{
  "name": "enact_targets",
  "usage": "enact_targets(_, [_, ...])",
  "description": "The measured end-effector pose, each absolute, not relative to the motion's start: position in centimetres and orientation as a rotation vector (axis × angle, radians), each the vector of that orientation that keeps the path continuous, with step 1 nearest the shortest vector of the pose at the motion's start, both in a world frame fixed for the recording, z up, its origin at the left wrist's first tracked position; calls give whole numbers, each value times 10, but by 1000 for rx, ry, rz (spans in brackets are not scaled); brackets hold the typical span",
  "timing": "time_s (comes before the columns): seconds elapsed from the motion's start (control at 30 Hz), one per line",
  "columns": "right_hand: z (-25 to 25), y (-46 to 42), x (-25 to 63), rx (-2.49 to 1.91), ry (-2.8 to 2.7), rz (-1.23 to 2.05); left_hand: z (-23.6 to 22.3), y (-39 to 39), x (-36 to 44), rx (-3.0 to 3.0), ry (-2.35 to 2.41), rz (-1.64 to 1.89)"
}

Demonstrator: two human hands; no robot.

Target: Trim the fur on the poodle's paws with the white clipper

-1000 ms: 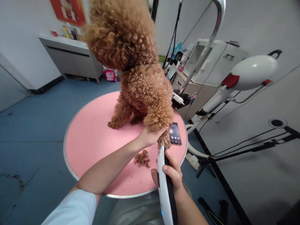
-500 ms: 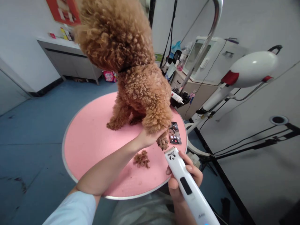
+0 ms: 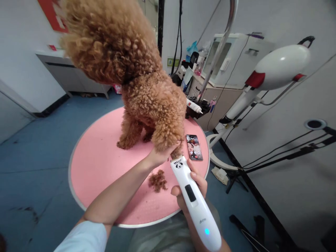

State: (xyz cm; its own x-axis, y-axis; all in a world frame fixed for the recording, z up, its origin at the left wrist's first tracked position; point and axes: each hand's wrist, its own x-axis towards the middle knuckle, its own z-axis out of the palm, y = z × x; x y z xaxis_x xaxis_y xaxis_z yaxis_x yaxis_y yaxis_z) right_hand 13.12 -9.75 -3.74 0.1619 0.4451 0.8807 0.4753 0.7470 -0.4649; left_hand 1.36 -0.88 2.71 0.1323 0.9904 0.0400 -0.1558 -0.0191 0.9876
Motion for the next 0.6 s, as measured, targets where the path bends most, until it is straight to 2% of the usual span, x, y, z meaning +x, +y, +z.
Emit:
enact_targets(0.4, [-41,-88,134,-666,-1497,108,15,-2,8,1240,1048,1115])
enact_targets(0.6, [-36,-83,126,-663,-1430,-7,16,-1,8,1290,1094,1137])
